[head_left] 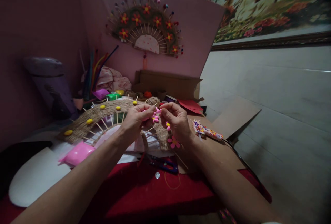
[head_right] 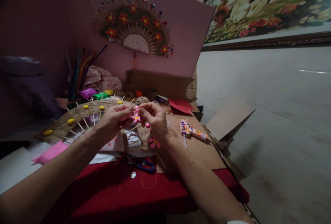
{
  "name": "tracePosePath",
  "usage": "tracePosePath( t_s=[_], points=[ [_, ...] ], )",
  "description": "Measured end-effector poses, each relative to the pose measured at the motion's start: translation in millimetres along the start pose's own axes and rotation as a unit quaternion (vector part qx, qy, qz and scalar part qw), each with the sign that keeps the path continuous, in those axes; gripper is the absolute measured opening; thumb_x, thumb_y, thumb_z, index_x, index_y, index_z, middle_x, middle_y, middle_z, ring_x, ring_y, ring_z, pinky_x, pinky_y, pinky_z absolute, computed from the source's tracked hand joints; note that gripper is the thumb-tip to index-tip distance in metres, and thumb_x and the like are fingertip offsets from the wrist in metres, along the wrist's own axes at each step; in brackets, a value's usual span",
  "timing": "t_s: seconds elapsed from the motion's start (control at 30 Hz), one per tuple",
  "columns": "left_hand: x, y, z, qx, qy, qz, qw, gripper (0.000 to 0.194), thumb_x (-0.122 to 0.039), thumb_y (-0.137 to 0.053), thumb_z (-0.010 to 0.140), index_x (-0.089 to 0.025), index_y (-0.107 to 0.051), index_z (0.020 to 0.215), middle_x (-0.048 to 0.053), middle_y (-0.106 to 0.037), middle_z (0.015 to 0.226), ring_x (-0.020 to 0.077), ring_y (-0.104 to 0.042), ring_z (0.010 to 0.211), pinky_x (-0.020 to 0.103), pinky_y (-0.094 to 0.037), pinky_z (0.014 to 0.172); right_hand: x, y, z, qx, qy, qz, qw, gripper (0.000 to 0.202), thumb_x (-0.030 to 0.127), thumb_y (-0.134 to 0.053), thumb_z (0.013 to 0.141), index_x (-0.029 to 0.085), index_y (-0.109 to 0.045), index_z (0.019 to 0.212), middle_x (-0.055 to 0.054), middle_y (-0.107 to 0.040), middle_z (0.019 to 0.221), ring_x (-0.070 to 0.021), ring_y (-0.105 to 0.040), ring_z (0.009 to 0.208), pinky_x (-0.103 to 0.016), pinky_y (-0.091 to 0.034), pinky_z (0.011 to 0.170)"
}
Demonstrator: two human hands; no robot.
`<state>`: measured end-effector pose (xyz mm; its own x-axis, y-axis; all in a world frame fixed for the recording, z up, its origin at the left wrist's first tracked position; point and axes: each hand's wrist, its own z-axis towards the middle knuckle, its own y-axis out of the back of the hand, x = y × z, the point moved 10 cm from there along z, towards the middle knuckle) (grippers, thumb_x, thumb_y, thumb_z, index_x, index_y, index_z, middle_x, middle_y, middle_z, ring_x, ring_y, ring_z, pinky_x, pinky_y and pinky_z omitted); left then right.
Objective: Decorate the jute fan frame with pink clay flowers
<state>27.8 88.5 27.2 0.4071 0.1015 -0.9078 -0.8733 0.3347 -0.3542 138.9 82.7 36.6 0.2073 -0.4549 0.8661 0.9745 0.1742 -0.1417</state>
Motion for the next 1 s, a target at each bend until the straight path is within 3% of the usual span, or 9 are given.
tracePosePath(
  t_s=[0.1,0.23,0.37,0.5,0.7,0.83,1.0],
  points=[
    [2,-2.7,-2,0.003,0.013,-0.006,1.0,0.034,-0.042,-0.078,0.064,-0.013,-0.061,0.065,-0.001,-0.055,0.05,0.0023,-0.039,0.038,0.016,-0.023,0.037,0,0,0,-0.007,0.008,0.005,1.0,0.025,0.041,-0.071,0.074,0.019,-0.059,0.079,0.005,-0.057,0.061,-0.0059,-0.047,0.045,-0.019,-0.035,0.041],
    [6,0.4,-2,-0.008,0.029,0.006,1.0,0.035,-0.036,-0.083,0.057,-0.013,-0.067,0.076,-0.001,-0.057,0.052,0.0026,-0.041,0.039,0.016,-0.026,0.038,-1,-4,-1,-0.003,0.001,0.024,1.0,0.023,0.036,-0.073,0.073,0.02,-0.058,0.079,0.005,-0.058,0.061,-0.0065,-0.05,0.046,-0.018,-0.036,0.04],
    [12,0.2,-2,-0.003,0.052,-0.009,0.999,0.036,-0.036,-0.085,0.054,-0.013,-0.063,0.07,-0.003,-0.055,0.051,0.0025,-0.04,0.039,0.015,-0.026,0.038,2,-10,-3,0.014,0.008,0.031,0.999,0.024,0.035,-0.076,0.069,0.02,-0.058,0.075,0.006,-0.057,0.058,-0.0065,-0.05,0.045,-0.018,-0.038,0.039],
    [18,-8.1,-5,0.028,0.081,-0.032,0.996,0.039,-0.038,-0.085,0.053,-0.014,-0.059,0.067,-0.003,-0.052,0.052,0.0024,-0.038,0.039,0.015,-0.022,0.037,6,-6,-4,-0.009,0.007,0.001,1.0,0.025,0.037,-0.078,0.066,0.02,-0.06,0.072,0.007,-0.056,0.054,-0.0048,-0.044,0.041,-0.017,-0.035,0.037],
    [20,-17.4,-8,0.08,0.098,-0.034,0.991,0.032,-0.036,-0.078,0.064,-0.012,-0.057,0.062,-0.005,-0.042,0.05,0.0022,-0.033,0.042,0.015,-0.02,0.039,18,1,-7,-0.038,0.054,-0.075,0.995,0.022,0.04,-0.077,0.067,0.023,-0.065,0.074,0.007,-0.051,0.048,-0.0071,-0.044,0.043,-0.02,-0.039,0.039],
    [16,-18.1,-6,0.096,0.07,-0.042,0.992,0.037,-0.036,-0.077,0.066,-0.014,-0.049,0.055,-0.007,-0.034,0.048,0.0021,-0.028,0.042,0.017,-0.016,0.039,23,-5,-6,0.001,0.09,-0.119,0.989,0.021,0.039,-0.072,0.073,0.025,-0.068,0.089,0.003,-0.058,0.065,-0.0086,-0.049,0.054,-0.022,-0.044,0.047],
    [15,-13.3,-5,0.079,0.063,-0.041,0.994,0.039,-0.047,-0.075,0.066,-0.013,-0.056,0.062,-0.006,-0.036,0.047,0.0034,-0.033,0.042,0.017,-0.02,0.04,37,-4,-7,-0.004,0.179,-0.192,0.965,0.011,0.033,-0.072,0.075,0.024,-0.07,0.08,0.0,-0.058,0.078,-0.0119,-0.054,0.072,-0.024,-0.046,0.054]
  ],
)
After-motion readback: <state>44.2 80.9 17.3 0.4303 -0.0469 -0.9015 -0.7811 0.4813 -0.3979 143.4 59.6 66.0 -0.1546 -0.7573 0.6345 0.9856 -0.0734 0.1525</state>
